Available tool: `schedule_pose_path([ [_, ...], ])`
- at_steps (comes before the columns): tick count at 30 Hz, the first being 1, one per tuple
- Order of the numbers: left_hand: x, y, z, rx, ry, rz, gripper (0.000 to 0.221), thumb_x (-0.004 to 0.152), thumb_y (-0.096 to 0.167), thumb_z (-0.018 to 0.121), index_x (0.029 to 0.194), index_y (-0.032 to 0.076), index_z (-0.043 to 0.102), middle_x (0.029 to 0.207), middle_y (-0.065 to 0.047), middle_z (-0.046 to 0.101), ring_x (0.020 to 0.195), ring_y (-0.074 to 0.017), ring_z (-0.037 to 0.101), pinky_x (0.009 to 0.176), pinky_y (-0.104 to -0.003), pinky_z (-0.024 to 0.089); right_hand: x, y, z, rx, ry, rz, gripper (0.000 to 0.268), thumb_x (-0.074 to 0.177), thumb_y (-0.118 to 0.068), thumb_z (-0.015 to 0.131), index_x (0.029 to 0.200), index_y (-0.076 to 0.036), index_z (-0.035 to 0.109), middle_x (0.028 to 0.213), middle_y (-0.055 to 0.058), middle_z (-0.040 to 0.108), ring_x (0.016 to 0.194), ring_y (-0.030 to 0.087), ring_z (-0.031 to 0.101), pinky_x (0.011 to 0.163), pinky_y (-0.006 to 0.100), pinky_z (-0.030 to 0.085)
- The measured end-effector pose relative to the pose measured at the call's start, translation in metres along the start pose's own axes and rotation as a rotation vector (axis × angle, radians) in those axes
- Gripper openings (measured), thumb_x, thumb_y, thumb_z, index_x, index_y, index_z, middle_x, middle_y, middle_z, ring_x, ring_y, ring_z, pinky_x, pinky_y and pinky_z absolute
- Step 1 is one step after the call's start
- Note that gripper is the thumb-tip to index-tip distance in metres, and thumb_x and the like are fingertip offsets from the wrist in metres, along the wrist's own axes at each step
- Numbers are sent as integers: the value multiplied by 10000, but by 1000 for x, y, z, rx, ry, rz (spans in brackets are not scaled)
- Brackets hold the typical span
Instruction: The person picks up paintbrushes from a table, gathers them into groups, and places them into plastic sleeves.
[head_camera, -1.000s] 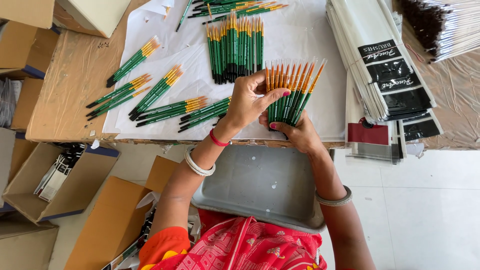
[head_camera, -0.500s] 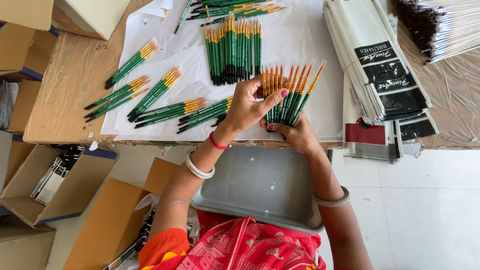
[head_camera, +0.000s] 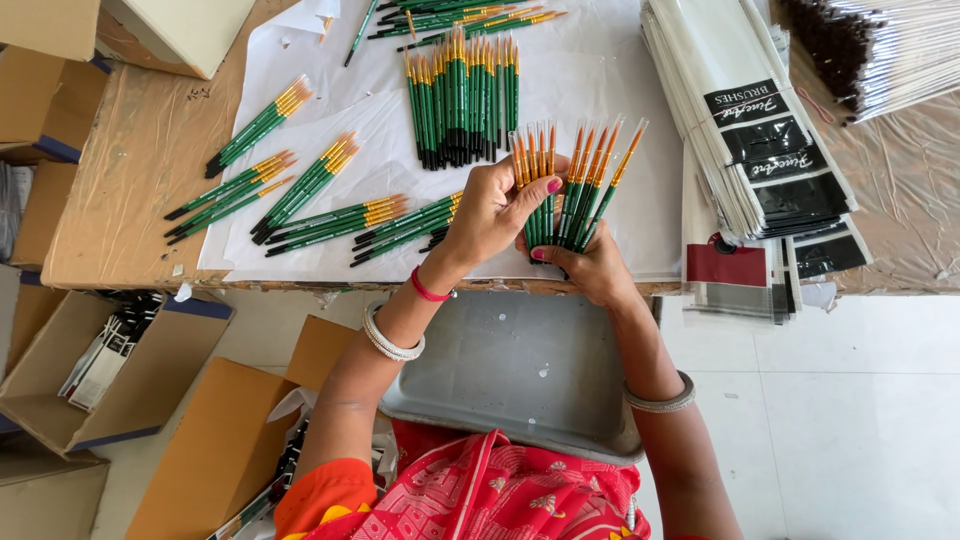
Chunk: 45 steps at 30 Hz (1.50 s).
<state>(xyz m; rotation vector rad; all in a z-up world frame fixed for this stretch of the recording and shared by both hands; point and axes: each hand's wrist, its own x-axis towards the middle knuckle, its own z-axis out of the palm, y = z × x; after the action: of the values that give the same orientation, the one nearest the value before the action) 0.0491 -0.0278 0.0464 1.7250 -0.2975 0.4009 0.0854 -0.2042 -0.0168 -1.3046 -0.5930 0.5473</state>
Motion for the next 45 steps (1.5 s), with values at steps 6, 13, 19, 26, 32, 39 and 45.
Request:
schedule_pose_path([
  [6, -11, -5, 5, -137, -26, 1, 308, 1114, 216, 591, 1289, -33, 643, 1135, -83, 760, 1034, -93, 717, 944, -256, 586, 1, 16, -5, -16, -13, -119, 215, 862, 115, 716, 1049, 9, 716, 1022, 15, 704, 944, 120, 653, 873, 292, 555],
  [13, -39, -22, 28, -245, 76, 73, 284, 1150, 276, 530, 1128, 7, 621, 1072, -70, 714, 982, -116, 667, 917, -285, 556, -16, 12, -4, -203, 193, -130, 202, 962, -3, 693, 1163, 8, 715, 945, 28, 710, 900, 117, 643, 826, 288, 547],
  [19, -52, -50, 41, -422, 495, 264, 268, 1074, 324, 609, 999, 80, 525, 739, 67, 541, 563, -30, 432, 491, -223, 335, -59, -12, -30, -37, 524, -435, 250, 1123, -183, 561, 1012, 1, 688, 661, -5, 534, 550, 78, 476, 479, 238, 379],
  [26, -24, -69, 78, 663, -39, -36, 315, 934, 321, 766, 898, 42, 624, 637, -42, 579, 554, -165, 543, 500, -356, 432, -104, -58, -3, -2, 558, -543, 693, 964, -635, 601, 1258, -11, 534, 676, -17, 438, 484, 29, 347, 452, 203, 250],
  [32, -8, -67, 87, 1000, -20, 9, 549, 785, 456, 825, 1007, -13, 646, 877, -152, 674, 720, -255, 678, 595, -387, 546, -115, -40, 6, 56, 456, -352, 575, 1048, -566, 562, 1174, -6, 536, 727, 27, 479, 526, 66, 373, 469, 221, 281],
  [39, -15, -61, 57, 859, 32, 222, 479, 773, 450, 771, 1038, 57, 700, 988, -99, 725, 1029, -320, 715, 882, -421, 555, -90, -20, 23, 158, 283, -247, 328, 1142, -347, 532, 1060, -29, 531, 766, 27, 486, 602, 87, 430, 529, 235, 346],
  [45, -14, 0, -32, 225, 67, 114, 352, 1114, 362, 543, 1139, 57, 718, 1088, -52, 772, 1004, -156, 768, 873, -316, 630, -38, -41, 53, 103, 31, -404, 198, 1140, -221, 539, 1159, -24, 556, 1031, 84, 667, 998, 175, 642, 1094, 415, 530],
])
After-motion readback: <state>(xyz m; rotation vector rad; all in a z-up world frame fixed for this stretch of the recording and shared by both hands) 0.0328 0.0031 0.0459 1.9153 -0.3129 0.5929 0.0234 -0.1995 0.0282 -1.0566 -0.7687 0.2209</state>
